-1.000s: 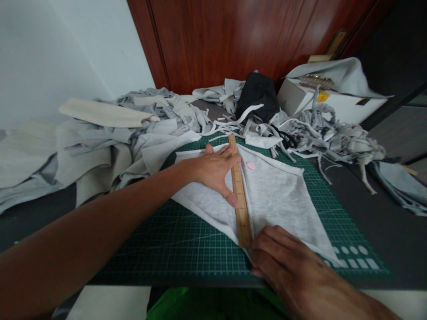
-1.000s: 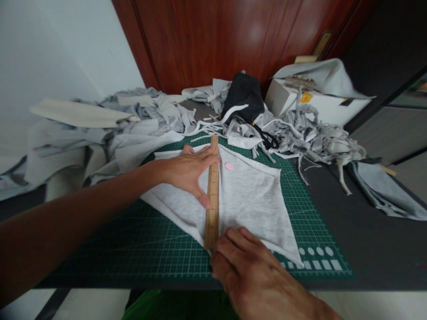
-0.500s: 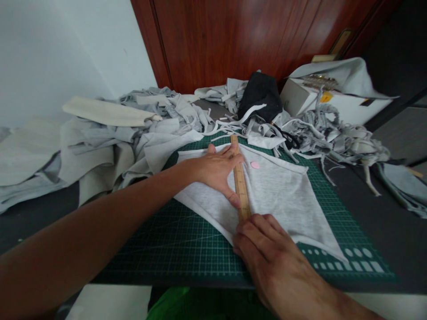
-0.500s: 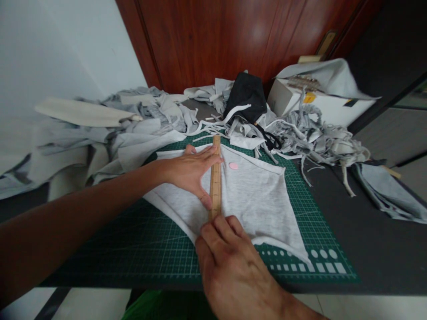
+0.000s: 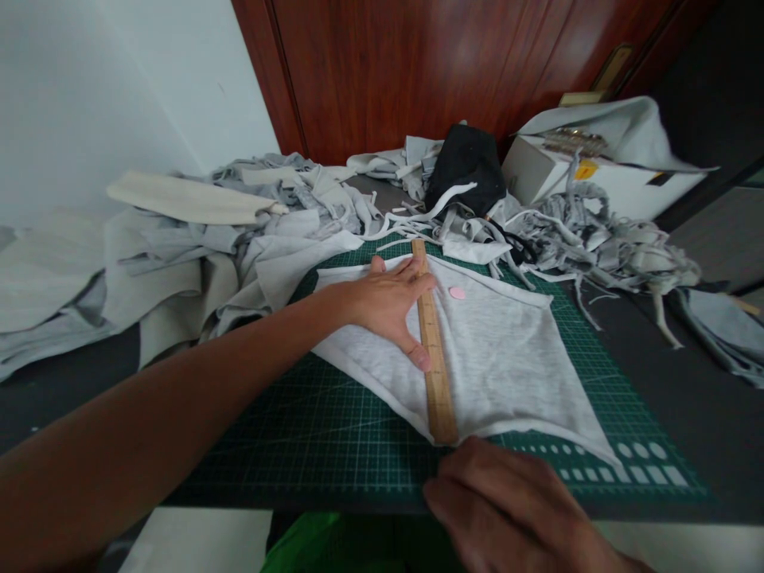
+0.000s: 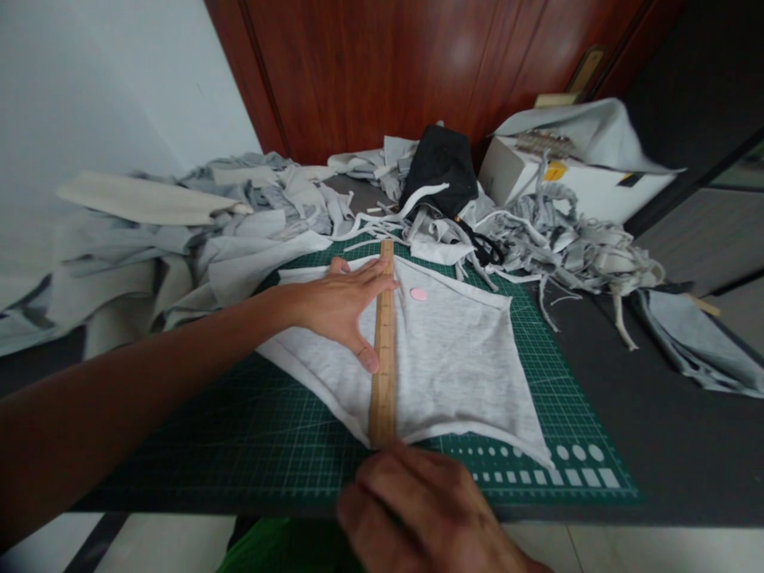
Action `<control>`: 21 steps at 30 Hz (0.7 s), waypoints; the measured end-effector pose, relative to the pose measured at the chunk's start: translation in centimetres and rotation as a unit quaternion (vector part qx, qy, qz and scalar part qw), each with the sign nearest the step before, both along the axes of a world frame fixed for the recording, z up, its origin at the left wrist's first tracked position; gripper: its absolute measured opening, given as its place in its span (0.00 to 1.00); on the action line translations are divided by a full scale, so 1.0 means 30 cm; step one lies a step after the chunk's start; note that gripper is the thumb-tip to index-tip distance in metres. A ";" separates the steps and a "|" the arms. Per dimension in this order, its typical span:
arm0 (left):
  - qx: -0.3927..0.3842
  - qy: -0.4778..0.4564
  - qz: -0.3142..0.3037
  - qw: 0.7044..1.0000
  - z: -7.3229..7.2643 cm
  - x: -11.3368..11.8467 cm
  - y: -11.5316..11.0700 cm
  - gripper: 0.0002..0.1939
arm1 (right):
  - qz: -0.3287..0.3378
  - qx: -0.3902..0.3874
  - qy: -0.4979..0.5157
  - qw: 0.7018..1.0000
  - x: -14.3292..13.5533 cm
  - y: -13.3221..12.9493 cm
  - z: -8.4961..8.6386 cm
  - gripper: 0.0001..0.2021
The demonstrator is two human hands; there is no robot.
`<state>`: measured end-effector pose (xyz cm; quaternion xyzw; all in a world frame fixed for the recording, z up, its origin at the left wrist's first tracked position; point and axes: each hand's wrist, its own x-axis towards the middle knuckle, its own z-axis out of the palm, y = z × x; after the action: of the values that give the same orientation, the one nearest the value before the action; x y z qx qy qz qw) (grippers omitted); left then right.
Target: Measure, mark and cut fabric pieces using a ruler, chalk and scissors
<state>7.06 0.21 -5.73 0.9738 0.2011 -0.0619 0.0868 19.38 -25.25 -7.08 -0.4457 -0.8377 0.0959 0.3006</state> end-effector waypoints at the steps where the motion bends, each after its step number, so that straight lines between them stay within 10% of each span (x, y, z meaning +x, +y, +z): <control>1: 0.000 -0.002 0.003 1.000 -0.001 0.000 0.000 0.64 | -0.033 -0.003 0.013 0.999 0.016 0.003 0.006 0.15; 13: -0.006 0.013 0.008 1.000 0.004 0.004 -0.003 0.66 | -0.096 -0.021 -0.095 0.991 0.093 0.015 -0.091 0.11; 21: -0.004 0.005 -0.001 1.000 0.006 -0.003 0.001 0.67 | -0.059 -0.027 -0.114 0.991 0.101 0.009 -0.048 0.15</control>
<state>6.97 0.23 -5.54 0.9733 0.2005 -0.0672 0.0893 22.40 -24.99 -8.52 -0.5102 -0.8360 0.0491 0.1961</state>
